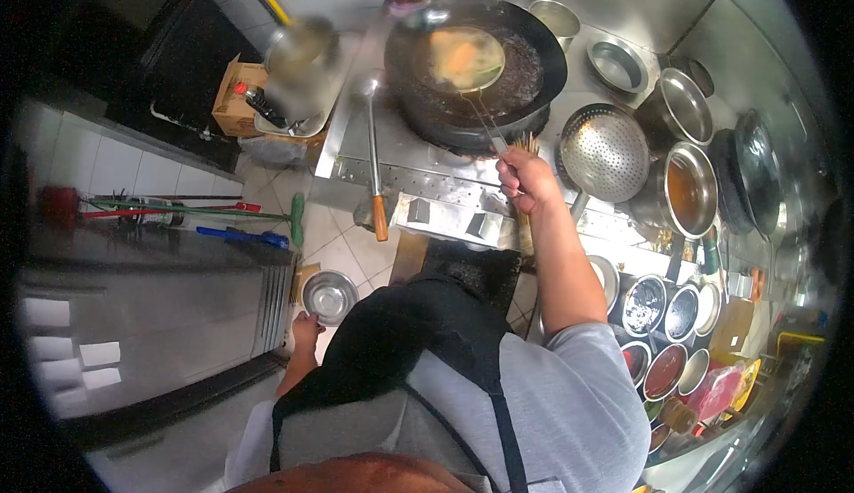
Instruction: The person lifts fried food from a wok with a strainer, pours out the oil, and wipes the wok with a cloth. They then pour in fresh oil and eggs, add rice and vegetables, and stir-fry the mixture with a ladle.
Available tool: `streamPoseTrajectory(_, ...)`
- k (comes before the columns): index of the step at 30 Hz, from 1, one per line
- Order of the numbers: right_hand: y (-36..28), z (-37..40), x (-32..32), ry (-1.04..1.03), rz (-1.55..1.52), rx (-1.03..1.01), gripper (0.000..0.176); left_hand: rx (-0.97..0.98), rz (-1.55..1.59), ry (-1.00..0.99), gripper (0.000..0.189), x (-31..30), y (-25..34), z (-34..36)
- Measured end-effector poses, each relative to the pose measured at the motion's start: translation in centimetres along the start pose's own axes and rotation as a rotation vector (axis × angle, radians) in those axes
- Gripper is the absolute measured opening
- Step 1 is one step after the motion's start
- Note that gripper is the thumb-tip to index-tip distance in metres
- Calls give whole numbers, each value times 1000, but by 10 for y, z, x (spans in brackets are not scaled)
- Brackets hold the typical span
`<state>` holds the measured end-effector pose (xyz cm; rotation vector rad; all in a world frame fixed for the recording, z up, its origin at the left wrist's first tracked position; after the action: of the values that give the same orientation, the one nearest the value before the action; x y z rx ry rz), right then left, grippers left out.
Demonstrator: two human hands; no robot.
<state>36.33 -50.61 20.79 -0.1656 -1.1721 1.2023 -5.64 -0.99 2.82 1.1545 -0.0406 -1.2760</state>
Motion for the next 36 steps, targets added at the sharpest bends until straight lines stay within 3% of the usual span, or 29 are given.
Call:
streamPoseTrajectory(4, 8, -1, 15, 8, 6, -71, 22, 60, 94, 48, 24, -5, 34, -12)
streamPoseTrajectory(6, 9, 0, 18, 20, 31, -114, 8, 68, 148, 53, 21, -8, 51, -24)
streamPoseTrajectory(9, 11, 7, 24, 33, 56, -147, 8, 154, 239, 66, 18, -12, 92, -39)
streamPoseTrajectory(18, 22, 40, 49, 150, 50, -226, 8, 226, 536, -135, 20, -5, 194, -116)
streamPoseTrajectory(29, 43, 77, 77, 334, 10, -307, 19, 234, 484, -349, 17, 21, 234, -182)
streamPoseTrajectory(36, 55, 89, 95, 365, -3, -327, 10, 234, 389, -400, 19, 19, 239, -204)
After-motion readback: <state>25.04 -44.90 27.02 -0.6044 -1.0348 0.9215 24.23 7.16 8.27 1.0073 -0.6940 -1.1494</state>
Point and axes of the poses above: each hand's wrist, its own z-axis away from the middle knuckle, its own x-axis out of the palm, y = z × x, the point moved 5 cm from there along -z, towards the middle knuckle, and after that the axes turned 4 degrees about -y, right-handed, at the moved point
